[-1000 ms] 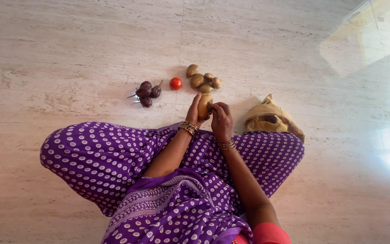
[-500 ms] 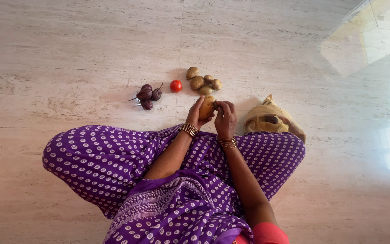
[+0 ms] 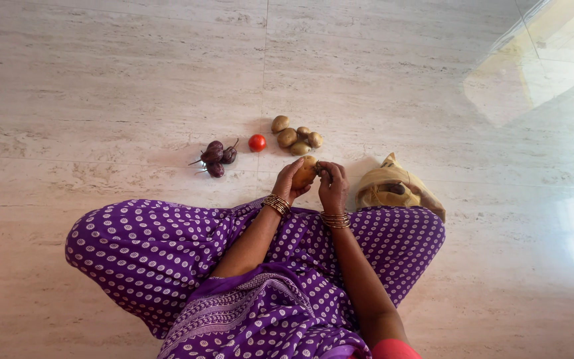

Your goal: The person sits on the floor and peels potatoes and eggplants using a small knife. They handle each vegetable one at a time, removing the skin and placing the peeled items back on the floor.

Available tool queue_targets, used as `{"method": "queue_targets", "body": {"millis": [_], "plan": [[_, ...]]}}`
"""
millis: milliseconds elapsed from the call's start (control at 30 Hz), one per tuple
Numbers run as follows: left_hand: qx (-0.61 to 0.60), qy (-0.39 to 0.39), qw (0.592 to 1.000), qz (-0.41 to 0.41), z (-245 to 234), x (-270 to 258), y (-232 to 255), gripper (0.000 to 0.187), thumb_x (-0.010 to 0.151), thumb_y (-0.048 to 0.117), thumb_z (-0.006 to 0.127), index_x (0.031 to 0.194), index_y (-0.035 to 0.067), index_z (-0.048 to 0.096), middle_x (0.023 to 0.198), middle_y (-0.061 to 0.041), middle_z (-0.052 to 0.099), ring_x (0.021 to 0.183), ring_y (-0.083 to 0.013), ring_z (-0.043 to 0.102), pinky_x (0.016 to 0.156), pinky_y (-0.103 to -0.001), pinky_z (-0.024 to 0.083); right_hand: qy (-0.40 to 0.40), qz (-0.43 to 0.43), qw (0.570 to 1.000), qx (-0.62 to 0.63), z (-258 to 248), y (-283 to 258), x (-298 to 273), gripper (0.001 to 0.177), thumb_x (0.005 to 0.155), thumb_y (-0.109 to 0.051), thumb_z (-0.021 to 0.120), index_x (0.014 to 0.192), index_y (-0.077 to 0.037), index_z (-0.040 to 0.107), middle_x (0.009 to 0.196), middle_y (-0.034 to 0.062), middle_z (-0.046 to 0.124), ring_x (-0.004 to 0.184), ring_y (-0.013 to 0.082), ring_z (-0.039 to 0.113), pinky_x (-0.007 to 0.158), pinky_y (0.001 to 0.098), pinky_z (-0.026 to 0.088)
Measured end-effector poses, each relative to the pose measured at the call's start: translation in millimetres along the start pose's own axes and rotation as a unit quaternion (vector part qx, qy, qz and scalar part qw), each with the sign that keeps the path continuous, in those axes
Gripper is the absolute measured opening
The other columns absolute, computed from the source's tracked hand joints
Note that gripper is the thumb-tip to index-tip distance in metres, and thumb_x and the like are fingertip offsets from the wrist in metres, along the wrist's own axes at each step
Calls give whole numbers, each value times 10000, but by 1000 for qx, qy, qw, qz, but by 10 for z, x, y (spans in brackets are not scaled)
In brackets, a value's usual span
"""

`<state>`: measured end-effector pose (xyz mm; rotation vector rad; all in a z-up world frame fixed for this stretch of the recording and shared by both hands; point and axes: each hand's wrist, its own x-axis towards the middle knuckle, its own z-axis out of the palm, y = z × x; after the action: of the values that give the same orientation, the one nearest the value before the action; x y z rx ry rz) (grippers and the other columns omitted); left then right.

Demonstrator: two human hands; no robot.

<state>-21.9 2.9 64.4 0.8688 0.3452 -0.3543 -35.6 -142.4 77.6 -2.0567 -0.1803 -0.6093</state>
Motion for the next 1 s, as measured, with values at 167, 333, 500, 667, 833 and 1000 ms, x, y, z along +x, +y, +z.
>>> {"method": "queue_targets", "body": {"millis": [167, 333, 500, 667, 833, 1000], "plan": [[28, -24, 999, 22, -10, 12, 8, 536, 843, 582, 727, 1063, 97, 663, 839, -45, 715, 670, -135, 705, 524, -256, 577, 6, 24, 999, 45, 13, 59, 21, 188, 977, 11, 627, 1143, -14, 710, 1105, 113, 700, 893, 195, 732, 756, 307, 614], [30, 9, 999, 23, -27, 20, -5, 555, 834, 631, 730, 1008, 109, 659, 803, -37, 699, 642, -120, 681, 502, -234, 552, -2, 32, 997, 77, 30, 108, 9, 173, 991, -7, 626, 1141, -7, 712, 1103, 93, 700, 852, 144, 722, 692, 270, 611], [49, 13, 999, 15, -40, 22, -19, 628, 763, 659, 769, 1039, 112, 630, 812, -32, 704, 633, -116, 684, 491, -222, 533, 7, 30, 995, 97, 69, 275, 20, 164, 1022, -26, 606, 1150, -5, 707, 1083, 82, 704, 851, 122, 707, 698, 256, 591], [73, 22, 997, 16, -24, 6, 3, 690, 722, 665, 790, 1060, 95, 601, 815, -45, 706, 616, -117, 695, 472, -224, 541, -44, 116, 982, 142, 40, 421, 49, 190, 1042, -72, 572, 1163, -10, 703, 1015, 46, 691, 810, 85, 647, 697, 247, 572], [94, 36, 994, 50, -38, -15, 19, 680, 712, 698, 774, 953, 66, 705, 744, -53, 711, 561, -97, 671, 419, -191, 489, -67, 111, 981, 147, 4, 333, 20, 175, 1034, -72, 575, 1146, -11, 695, 995, 27, 708, 799, 73, 647, 689, 243, 565], [56, 29, 995, 80, -105, 65, -28, 626, 743, 648, 802, 919, 57, 696, 714, -80, 704, 501, -101, 644, 370, -185, 452, -71, 47, 989, 120, -37, 126, 14, 155, 1014, -28, 593, 1118, -4, 706, 1006, 50, 710, 785, 88, 669, 663, 244, 572]]}}
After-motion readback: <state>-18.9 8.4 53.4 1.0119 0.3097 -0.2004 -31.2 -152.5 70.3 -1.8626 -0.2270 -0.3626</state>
